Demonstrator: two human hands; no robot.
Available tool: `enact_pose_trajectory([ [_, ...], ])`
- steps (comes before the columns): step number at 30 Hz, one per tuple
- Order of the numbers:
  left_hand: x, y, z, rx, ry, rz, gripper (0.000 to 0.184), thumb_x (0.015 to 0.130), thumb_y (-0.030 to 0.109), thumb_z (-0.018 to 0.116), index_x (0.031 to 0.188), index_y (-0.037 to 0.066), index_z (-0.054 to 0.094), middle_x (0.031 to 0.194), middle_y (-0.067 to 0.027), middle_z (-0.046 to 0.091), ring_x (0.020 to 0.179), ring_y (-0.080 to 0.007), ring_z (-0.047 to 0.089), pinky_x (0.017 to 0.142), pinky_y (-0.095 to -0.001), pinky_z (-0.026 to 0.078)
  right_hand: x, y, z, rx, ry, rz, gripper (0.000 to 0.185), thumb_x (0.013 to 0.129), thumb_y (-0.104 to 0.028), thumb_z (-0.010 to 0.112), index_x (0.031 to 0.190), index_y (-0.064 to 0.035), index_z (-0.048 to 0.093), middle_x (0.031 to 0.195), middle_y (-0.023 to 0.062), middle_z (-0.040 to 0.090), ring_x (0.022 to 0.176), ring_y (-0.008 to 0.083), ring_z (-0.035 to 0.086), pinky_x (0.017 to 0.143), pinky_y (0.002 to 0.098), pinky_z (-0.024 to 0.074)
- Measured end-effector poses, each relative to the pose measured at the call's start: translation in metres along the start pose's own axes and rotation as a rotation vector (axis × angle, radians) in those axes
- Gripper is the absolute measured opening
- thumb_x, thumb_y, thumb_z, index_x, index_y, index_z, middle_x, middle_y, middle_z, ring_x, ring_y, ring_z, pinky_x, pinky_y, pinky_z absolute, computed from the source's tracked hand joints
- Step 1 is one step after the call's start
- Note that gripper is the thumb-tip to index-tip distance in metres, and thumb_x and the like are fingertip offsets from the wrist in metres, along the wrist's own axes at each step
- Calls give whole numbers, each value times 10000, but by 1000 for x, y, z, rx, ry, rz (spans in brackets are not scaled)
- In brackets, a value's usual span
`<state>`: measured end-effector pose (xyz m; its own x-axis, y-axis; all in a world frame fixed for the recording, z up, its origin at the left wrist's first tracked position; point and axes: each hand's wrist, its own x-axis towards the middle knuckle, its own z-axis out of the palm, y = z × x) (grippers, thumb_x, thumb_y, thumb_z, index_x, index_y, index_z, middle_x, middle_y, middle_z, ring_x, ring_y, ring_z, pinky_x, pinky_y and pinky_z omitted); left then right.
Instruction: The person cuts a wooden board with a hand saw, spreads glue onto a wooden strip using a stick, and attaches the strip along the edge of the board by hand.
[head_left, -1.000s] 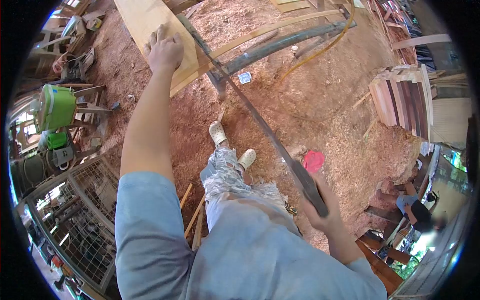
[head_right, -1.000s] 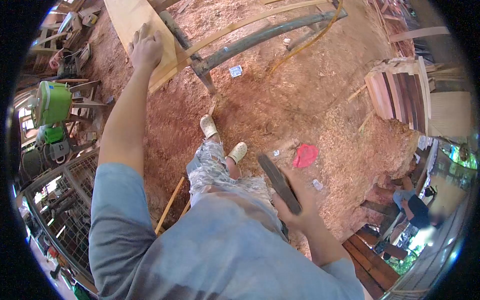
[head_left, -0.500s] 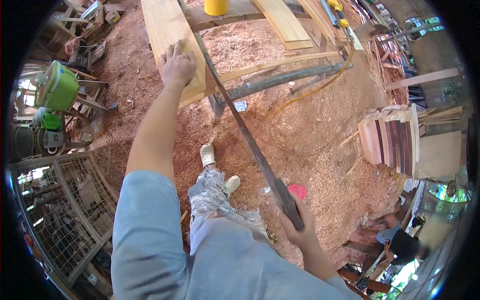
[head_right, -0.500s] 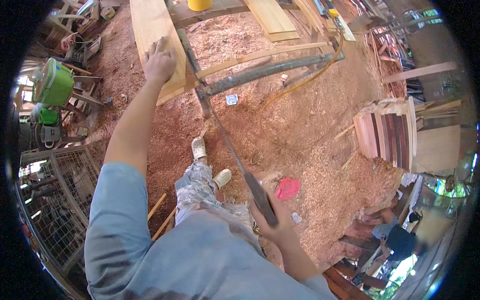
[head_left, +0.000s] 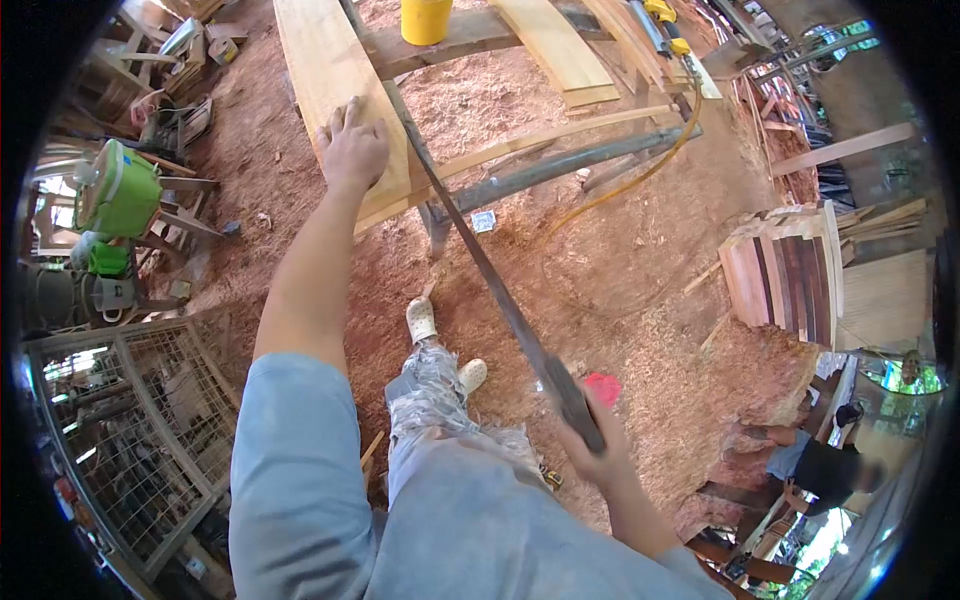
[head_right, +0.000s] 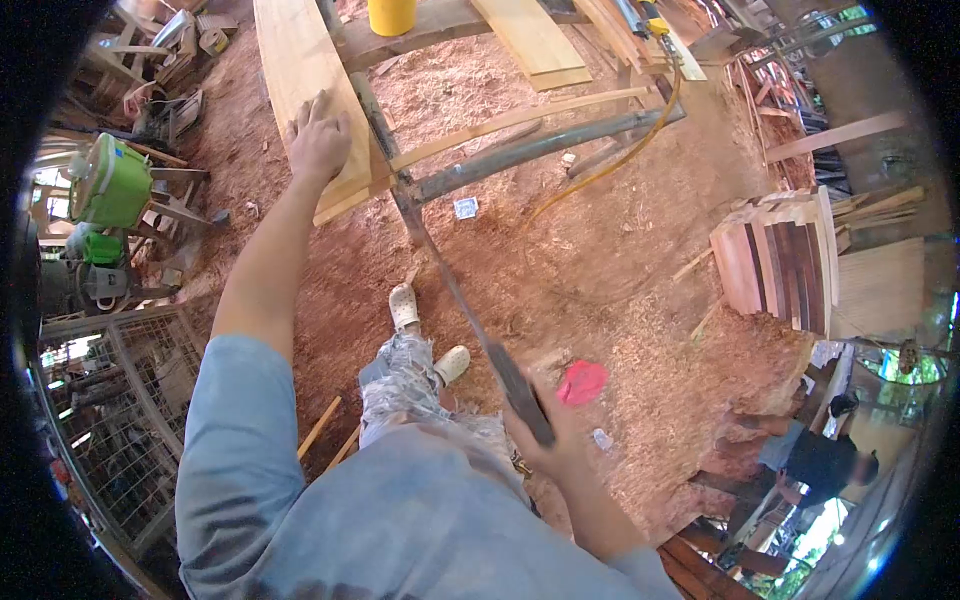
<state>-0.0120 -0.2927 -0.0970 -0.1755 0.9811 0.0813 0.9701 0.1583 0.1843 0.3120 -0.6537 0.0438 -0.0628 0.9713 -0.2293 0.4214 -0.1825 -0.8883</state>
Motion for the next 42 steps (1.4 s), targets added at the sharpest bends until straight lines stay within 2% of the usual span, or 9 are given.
enact_pose_trajectory([
  [4,13,8,-4,25,33,0,511,1037,439,356,1217,128,718,1597,-44,386,1475,-276,337,1230,-461,218,88,23,42,74,9,-81,522,909,-117,667,1398,-18,515,987,73,658,874,131,608,793,292,500],
  [7,28,52,6,-255,272,303,520,982,484,493,1199,55,694,1337,-183,627,1197,-348,622,1073,-458,448,85,12,41,62,7,9,547,903,-155,684,1409,-45,509,949,108,674,861,146,635,790,304,508],
  [11,30,142,-15,-130,-445,605,598,839,514,693,1178,21,686,1198,-219,679,1147,-365,639,1004,-440,499,14,-2,3,-60,-1,53,567,884,-129,675,1418,-52,504,968,134,705,873,200,688,801,330,518],
  [15,41,162,-10,110,-745,677,571,730,320,839,1184,21,664,1117,-221,700,1072,-362,666,930,-448,528,-42,-12,-38,24,-37,139,561,849,-71,677,1387,-11,531,1039,104,689,969,156,658,853,293,503],
  [21,48,149,9,37,-702,736,440,746,276,838,1039,-9,675,996,-209,711,954,-339,687,822,-444,538,95,30,37,223,-40,19,543,897,-136,684,1404,-39,515,921,87,651,809,158,607,771,316,512],
  [29,60,145,24,-40,-796,566,394,749,241,800,1035,-4,682,966,-197,717,922,-327,687,816,-425,536,-27,5,-39,-8,-81,59,582,879,-151,699,1426,-93,507,966,176,721,856,278,738,768,366,552],
  [34,47,155,3,157,-806,647,367,764,228,725,1044,-7,698,1010,-206,724,964,-313,694,839,-423,538,61,22,-5,206,-144,29,611,870,-225,707,1427,-80,501,983,231,706,846,377,713,762,396,554],
  [36,56,147,21,192,-753,645,409,792,172,701,1160,-5,684,1116,-242,700,1080,-364,674,931,-452,527,102,23,14,134,-202,270,612,897,-111,646,1474,-63,446,869,86,702,698,169,705,758,354,574],
  [42,69,146,24,-125,-753,587,575,879,464,611,1137,-43,693,1231,-268,656,1178,-403,616,1028,-432,477,39,55,-17,85,4,36,613,856,-183,716,1428,-71,525,998,106,704,852,196,704,779,335,543],
])
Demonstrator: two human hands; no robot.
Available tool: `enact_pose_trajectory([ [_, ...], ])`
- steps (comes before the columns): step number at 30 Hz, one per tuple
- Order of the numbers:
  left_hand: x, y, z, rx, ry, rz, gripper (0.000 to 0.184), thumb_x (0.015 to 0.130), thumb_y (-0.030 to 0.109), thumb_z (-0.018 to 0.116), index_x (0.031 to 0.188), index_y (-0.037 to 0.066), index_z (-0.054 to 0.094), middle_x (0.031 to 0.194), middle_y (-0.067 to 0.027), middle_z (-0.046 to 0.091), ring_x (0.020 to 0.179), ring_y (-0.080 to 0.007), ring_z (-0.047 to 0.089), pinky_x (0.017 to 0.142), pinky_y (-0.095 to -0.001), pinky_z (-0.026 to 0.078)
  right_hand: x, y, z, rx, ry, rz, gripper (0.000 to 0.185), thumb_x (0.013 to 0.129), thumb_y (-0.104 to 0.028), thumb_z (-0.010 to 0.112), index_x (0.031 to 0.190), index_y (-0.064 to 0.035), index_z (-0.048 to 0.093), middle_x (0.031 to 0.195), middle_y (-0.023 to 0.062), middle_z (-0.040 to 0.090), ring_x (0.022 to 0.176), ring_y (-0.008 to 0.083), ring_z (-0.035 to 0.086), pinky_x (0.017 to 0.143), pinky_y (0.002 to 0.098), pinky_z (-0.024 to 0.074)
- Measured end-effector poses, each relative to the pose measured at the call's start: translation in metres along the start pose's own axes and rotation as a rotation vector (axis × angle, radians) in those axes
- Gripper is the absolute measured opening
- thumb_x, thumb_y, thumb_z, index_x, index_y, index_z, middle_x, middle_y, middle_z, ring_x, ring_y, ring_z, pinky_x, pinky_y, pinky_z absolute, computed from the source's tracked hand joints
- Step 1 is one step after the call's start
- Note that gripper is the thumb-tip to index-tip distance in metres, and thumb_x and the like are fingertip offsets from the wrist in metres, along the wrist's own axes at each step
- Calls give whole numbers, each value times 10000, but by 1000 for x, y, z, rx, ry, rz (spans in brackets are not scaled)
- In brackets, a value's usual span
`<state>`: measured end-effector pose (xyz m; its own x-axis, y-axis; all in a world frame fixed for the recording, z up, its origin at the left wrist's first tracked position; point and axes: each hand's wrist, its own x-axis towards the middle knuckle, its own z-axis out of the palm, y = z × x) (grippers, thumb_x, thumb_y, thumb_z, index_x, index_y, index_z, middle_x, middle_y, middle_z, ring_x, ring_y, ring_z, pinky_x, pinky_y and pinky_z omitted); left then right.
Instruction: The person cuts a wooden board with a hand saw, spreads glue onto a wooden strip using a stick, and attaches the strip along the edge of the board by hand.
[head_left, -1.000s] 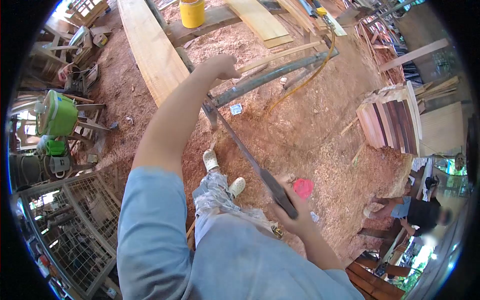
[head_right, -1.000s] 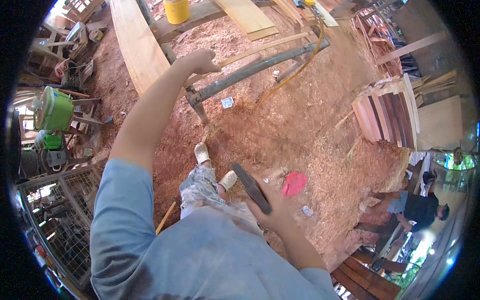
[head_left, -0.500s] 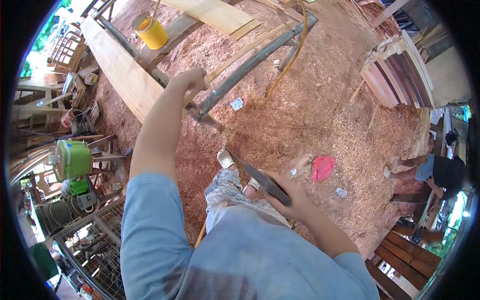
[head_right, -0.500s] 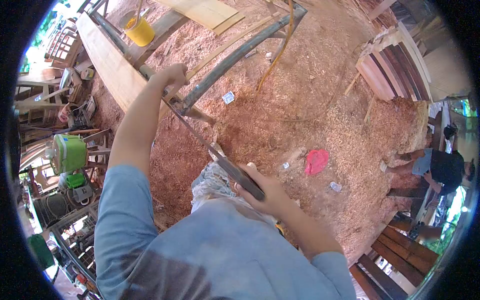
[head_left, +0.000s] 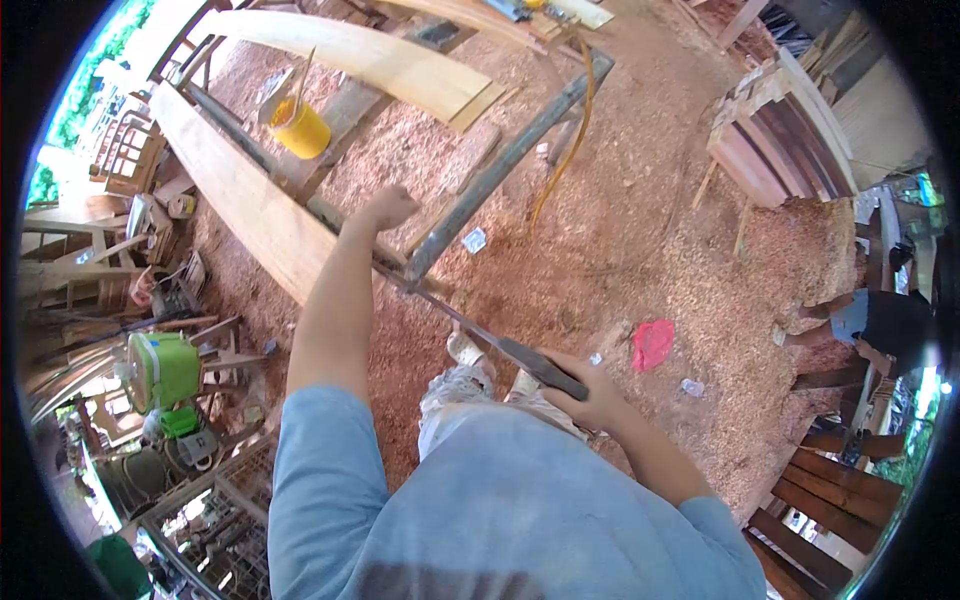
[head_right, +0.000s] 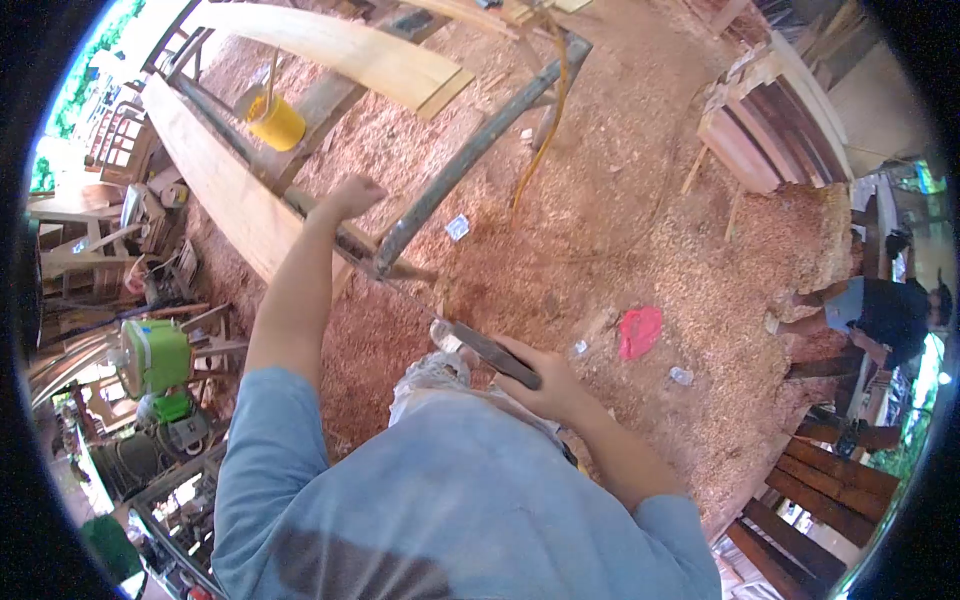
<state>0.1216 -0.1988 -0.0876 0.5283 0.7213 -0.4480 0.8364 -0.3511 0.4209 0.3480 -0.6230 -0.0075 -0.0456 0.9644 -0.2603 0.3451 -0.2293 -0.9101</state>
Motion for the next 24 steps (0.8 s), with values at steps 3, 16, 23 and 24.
enact_pose_trajectory([
  [3,31,-5,34,-11,-147,36,709,859,580,651,1211,-34,669,1261,-264,645,1201,-376,613,1044,-444,464,-36,4,-31,4,-32,193,610,849,-221,740,1417,-97,553,1156,129,717,987,224,708,874,343,536],
  [16,-83,-13,-18,-653,739,-27,272,948,201,674,1085,-34,693,965,-137,731,893,-180,688,821,-314,532,-42,18,-145,639,488,-21,487,858,-279,736,1201,48,620,881,76,685,690,190,645,652,293,526],
  [23,-142,6,54,-497,1055,-343,270,910,189,658,1070,-24,699,1000,-201,718,949,-310,679,866,-390,519,196,19,-182,859,415,-46,328,1001,-323,585,1093,-11,627,722,58,608,589,176,593,595,336,523],
  [24,-146,13,56,-511,1040,-469,286,895,190,664,1090,-17,696,1023,-211,710,972,-317,671,869,-405,508,231,10,-181,863,374,-36,290,1003,-308,584,1063,-28,627,728,53,611,582,164,588,563,328,511],
])
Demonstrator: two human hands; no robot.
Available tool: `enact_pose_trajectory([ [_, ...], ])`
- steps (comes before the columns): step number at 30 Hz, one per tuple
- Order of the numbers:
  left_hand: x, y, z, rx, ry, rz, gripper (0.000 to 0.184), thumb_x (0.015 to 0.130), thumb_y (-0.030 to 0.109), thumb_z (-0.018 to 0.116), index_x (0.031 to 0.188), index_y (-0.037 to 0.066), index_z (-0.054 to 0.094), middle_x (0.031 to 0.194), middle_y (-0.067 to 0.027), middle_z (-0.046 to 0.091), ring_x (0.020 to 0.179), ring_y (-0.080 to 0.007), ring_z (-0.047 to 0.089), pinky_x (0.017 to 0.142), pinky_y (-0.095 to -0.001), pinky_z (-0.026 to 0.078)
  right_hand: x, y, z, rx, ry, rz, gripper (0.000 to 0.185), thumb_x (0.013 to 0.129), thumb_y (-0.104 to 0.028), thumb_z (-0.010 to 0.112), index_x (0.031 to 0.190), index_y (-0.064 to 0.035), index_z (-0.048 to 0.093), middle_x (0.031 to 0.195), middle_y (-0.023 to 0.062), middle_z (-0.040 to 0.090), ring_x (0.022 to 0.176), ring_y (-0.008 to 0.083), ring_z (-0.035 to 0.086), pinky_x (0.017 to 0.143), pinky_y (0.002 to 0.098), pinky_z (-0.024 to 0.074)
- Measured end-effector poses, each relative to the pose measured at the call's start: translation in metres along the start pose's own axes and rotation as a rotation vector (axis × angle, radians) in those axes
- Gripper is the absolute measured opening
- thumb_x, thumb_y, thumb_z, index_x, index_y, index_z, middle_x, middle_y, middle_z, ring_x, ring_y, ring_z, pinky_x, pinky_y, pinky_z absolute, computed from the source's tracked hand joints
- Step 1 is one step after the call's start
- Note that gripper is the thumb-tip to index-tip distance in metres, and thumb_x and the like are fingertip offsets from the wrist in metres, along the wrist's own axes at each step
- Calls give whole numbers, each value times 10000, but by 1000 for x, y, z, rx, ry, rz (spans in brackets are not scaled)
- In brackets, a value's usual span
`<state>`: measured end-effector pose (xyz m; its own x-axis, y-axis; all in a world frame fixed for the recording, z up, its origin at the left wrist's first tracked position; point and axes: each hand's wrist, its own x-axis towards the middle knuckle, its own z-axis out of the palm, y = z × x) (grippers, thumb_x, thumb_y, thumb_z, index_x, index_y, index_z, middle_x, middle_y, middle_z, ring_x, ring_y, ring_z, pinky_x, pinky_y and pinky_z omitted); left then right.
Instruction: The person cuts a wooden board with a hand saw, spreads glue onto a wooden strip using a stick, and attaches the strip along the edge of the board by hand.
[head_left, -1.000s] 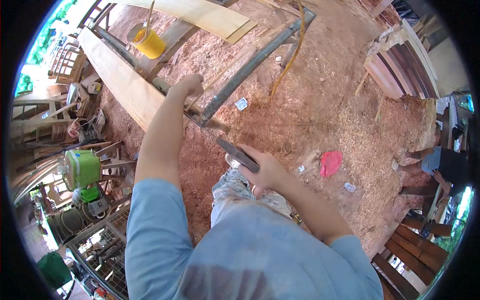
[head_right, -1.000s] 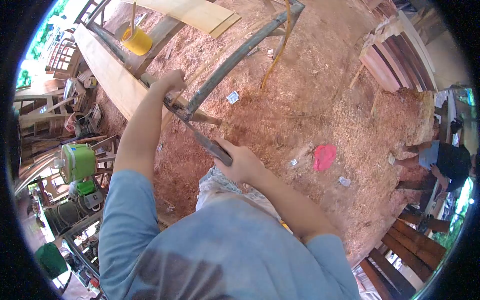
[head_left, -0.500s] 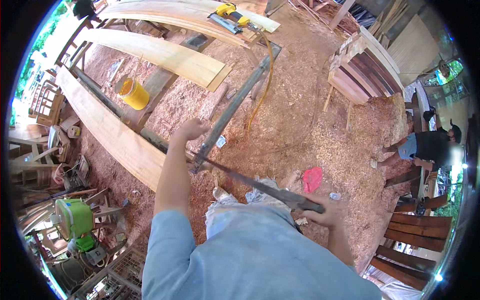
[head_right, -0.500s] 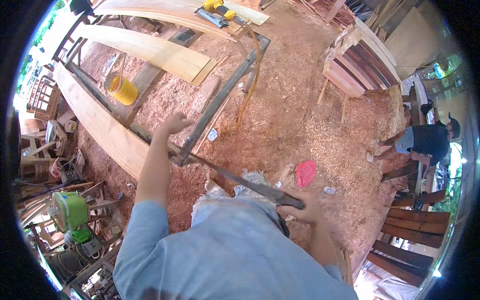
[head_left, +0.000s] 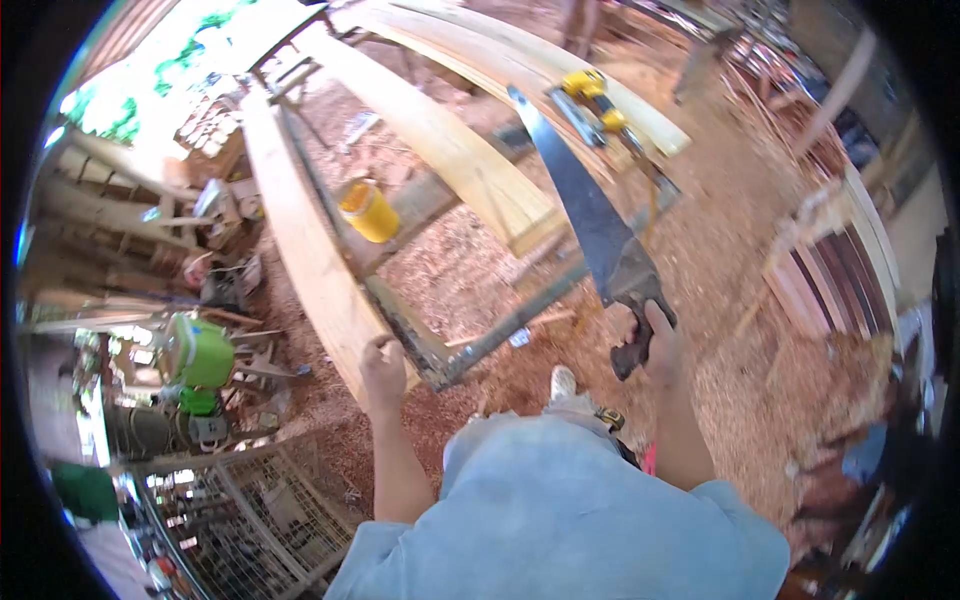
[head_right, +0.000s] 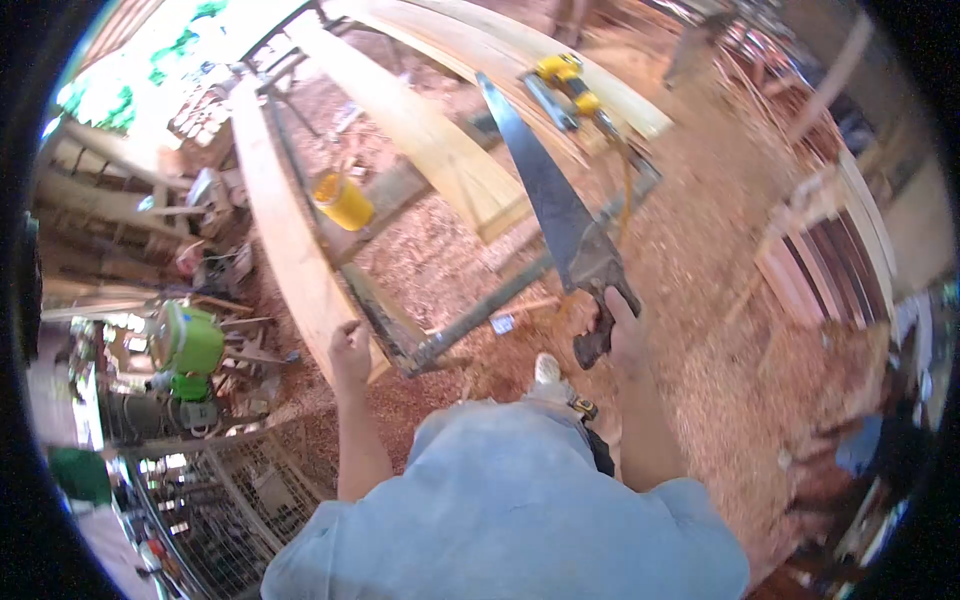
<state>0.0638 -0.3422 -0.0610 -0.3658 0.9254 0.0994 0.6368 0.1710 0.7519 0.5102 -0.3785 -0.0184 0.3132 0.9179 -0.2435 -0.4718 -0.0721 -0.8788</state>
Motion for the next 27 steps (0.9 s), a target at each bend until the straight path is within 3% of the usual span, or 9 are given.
enact_pose_trajectory([
  [5,-28,-8,-21,146,65,-1,336,874,201,705,1117,-29,675,1123,-223,686,1102,-359,643,979,-403,486,141,44,68,122,-262,166,322,1034,-376,540,1012,-61,599,689,52,591,558,175,573,541,375,517],
  [12,-164,-78,-39,185,351,-413,365,866,233,721,1098,-46,681,1043,-226,695,973,-349,679,875,-404,524,249,78,181,340,-313,453,325,1027,-442,538,1011,-120,586,706,32,579,571,172,561,537,378,516],
  [14,-205,-74,-49,229,140,-628,274,831,181,672,894,-85,690,780,-197,697,797,-343,690,765,-439,527,297,126,189,272,-173,433,301,1029,-398,539,1081,-109,607,767,49,624,627,202,604,576,386,541],
  [15,-242,-137,-35,307,176,-598,265,802,157,650,738,-101,643,664,-186,665,681,-328,657,692,-448,509,290,116,199,270,-179,475,293,1027,-371,541,1125,-104,612,843,66,647,688,220,628,609,400,553],
  [17,-271,-101,-25,61,316,-848,297,750,154,678,819,-134,657,755,-205,699,721,-308,659,723,-462,509,276,122,201,263,-281,534,306,1016,-306,552,1227,-92,615,1066,106,667,872,262,667,705,441,575],
  [19,-335,-222,3,96,247,-1034,412,716,125,711,988,-181,658,879,-241,712,801,-296,678,738,-405,534,226,89,192,-82,-284,377,288,982,-289,606,1176,-77,625,1039,93,667,840,223,656,677,383,559],
  [20,-325,-169,-14,204,-209,-951,408,723,131,713,1007,-161,684,888,-253,717,865,-295,699,765,-406,549,213,88,179,-291,-303,207,284,969,-281,625,1155,-65,628,1014,84,668,813,199,649,658,351,548],
  [21,-345,-213,10,38,-343,-982,279,776,154,686,919,-85,715,858,-222,728,803,-306,704,712,-450,551,202,89,165,-285,-248,213,284,969,-281,625,1155,-65,628,1014,84,668,813,199,649,658,351,548],
  [27,-266,-219,7,592,-1017,-429,404,852,270,630,1129,-21,674,1052,-238,710,1026,-347,673,832,-502,527,148,50,97,-251,-175,218,213,977,-251,627,959,-41,652,832,24,654,686,108,592,580,282,485],
])
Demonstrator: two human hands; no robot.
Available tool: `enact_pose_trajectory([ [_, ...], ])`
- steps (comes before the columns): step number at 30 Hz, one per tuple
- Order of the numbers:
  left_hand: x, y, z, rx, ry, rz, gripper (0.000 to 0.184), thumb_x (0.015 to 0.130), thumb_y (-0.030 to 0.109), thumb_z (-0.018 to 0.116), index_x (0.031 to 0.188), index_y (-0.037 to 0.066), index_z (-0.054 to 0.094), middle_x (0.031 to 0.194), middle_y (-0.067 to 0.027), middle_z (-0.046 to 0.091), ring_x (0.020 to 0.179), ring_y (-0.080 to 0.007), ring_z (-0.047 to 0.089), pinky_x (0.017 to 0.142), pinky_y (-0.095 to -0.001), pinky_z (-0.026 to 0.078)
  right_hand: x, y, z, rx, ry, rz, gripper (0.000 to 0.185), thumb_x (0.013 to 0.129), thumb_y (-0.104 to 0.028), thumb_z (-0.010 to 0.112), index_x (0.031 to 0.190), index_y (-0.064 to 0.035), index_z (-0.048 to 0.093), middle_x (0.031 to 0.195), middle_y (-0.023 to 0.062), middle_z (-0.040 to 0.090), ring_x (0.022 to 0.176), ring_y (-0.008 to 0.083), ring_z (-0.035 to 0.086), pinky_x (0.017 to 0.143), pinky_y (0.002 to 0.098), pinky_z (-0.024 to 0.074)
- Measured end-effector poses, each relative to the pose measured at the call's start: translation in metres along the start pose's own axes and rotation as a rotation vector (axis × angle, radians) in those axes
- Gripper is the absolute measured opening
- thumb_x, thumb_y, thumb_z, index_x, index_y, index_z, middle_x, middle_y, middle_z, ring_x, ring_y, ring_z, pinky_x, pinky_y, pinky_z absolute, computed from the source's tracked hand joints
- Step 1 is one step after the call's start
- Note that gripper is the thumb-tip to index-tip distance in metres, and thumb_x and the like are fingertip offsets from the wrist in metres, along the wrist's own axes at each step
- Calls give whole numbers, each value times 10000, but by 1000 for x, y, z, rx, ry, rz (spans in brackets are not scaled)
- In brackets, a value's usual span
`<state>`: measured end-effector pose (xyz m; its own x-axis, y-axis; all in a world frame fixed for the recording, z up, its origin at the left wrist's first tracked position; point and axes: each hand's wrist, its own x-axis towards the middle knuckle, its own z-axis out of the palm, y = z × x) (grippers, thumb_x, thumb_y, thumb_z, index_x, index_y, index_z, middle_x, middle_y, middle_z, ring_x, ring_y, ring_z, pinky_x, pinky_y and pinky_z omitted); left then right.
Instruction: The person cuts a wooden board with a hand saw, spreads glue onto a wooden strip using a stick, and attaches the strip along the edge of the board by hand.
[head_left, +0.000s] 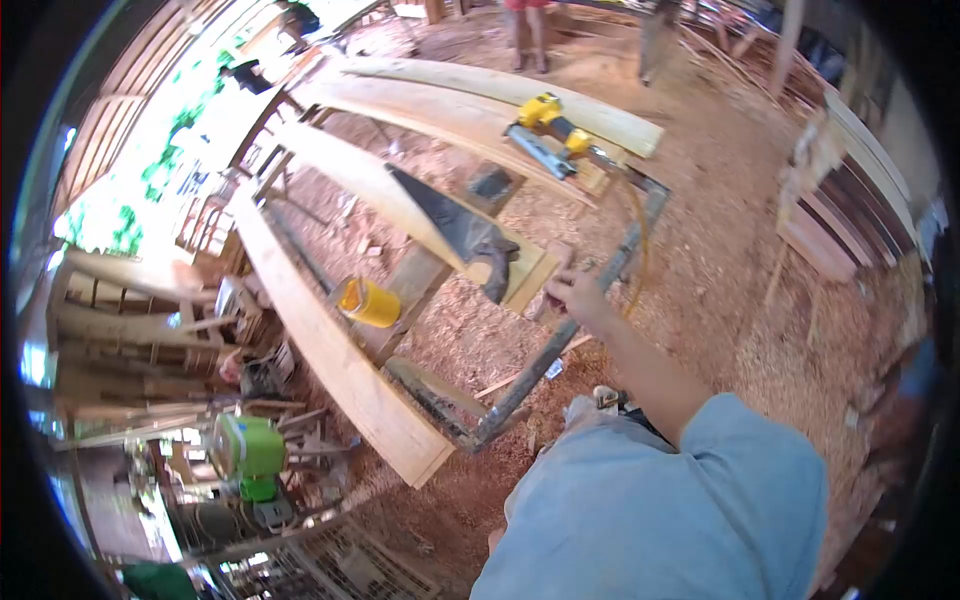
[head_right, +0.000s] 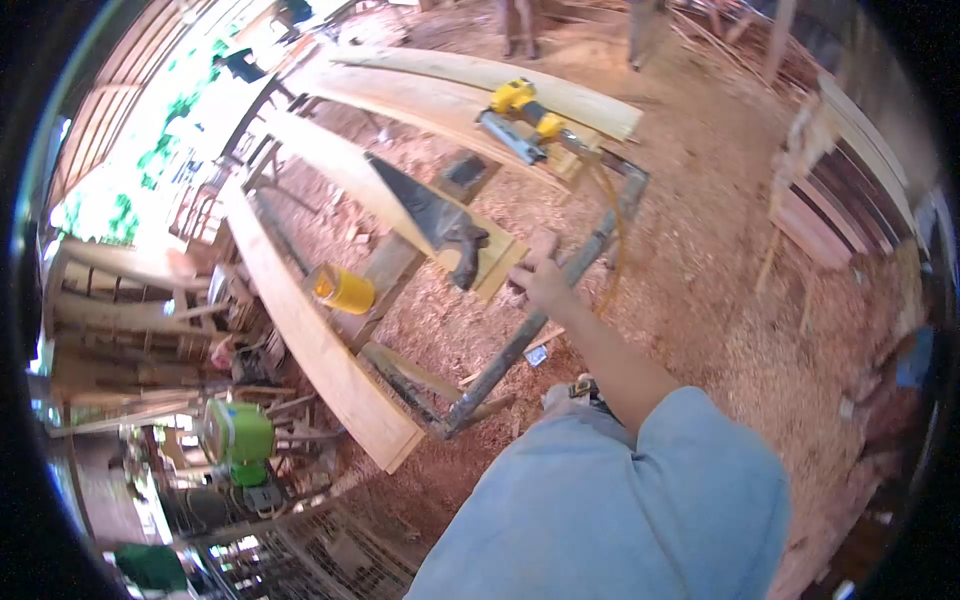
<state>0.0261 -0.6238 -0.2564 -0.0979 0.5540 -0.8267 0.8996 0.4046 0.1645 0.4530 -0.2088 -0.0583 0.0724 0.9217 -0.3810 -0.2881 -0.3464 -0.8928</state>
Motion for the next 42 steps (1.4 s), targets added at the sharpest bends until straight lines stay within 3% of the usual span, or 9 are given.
enact_pose_trajectory([
  [3,18,42,-65,421,-82,165,471,890,328,601,1234,11,654,1148,-246,702,1138,-368,658,891,-527,515,6,-5,-55,-118,183,-217,260,997,-268,605,875,-46,662,698,27,623,582,111,581,549,277,477],
  [5,81,2,-53,-180,-9,-19,607,912,424,593,1354,8,592,1469,-298,475,1378,-390,465,1099,-509,391,6,-21,-79,-4,263,-263,278,1001,-269,602,839,-47,647,630,17,581,540,122,568,535,286,474],
  [7,102,36,-70,-281,-146,-69,706,913,475,595,1406,-25,530,1598,-294,270,1489,-383,285,1200,-446,257,-6,-56,-91,67,310,-253,280,1001,-265,602,826,-49,635,602,9,557,524,128,559,528,291,471],
  [13,-3,251,-172,-365,81,52,604,863,483,647,1066,-84,706,1063,-272,717,1016,-394,698,851,-436,543,76,-123,-138,-79,309,-451,210,962,-201,617,971,4,661,652,12,566,547,109,529,521,284,442],
  [17,8,336,-213,-469,112,270,483,919,403,647,924,-78,698,832,-183,712,775,-271,688,703,-408,525,142,-149,-141,-241,420,-500,282,934,-199,641,1105,25,638,800,71,624,704,161,604,662,308,499],
  [21,62,401,-228,-1070,246,295,473,968,401,622,1182,-20,621,1109,-114,674,1021,-228,633,859,-379,497,245,-152,-148,-888,704,-628,481,869,-296,681,1201,45,608,1096,225,678,1010,361,674,898,445,532],
  [25,112,442,-255,-1912,227,179,699,978,509,588,1434,9,416,1447,-154,497,1355,-321,455,1143,-460,353,276,-185,-129,-1070,263,-201,633,812,-398,703,1258,38,597,1186,283,658,1137,431,636,989,476,507],
  [35,123,450,-292,-1985,244,163,539,1004,449,572,1391,82,492,1374,-162,547,1274,-346,519,1078,-524,405,276,-200,-136,-1075,206,-191,466,767,-242,651,1122,59,619,1081,300,682,1048,431,667,935,479,523],
  [42,107,412,-298,-1836,476,169,465,983,413,599,1177,-7,641,1262,-117,660,1168,-304,604,974,-416,470,200,-201,-174,-983,196,-204,434,747,-246,660,1058,56,646,1021,302,684,998,421,679,877,464,520],
])
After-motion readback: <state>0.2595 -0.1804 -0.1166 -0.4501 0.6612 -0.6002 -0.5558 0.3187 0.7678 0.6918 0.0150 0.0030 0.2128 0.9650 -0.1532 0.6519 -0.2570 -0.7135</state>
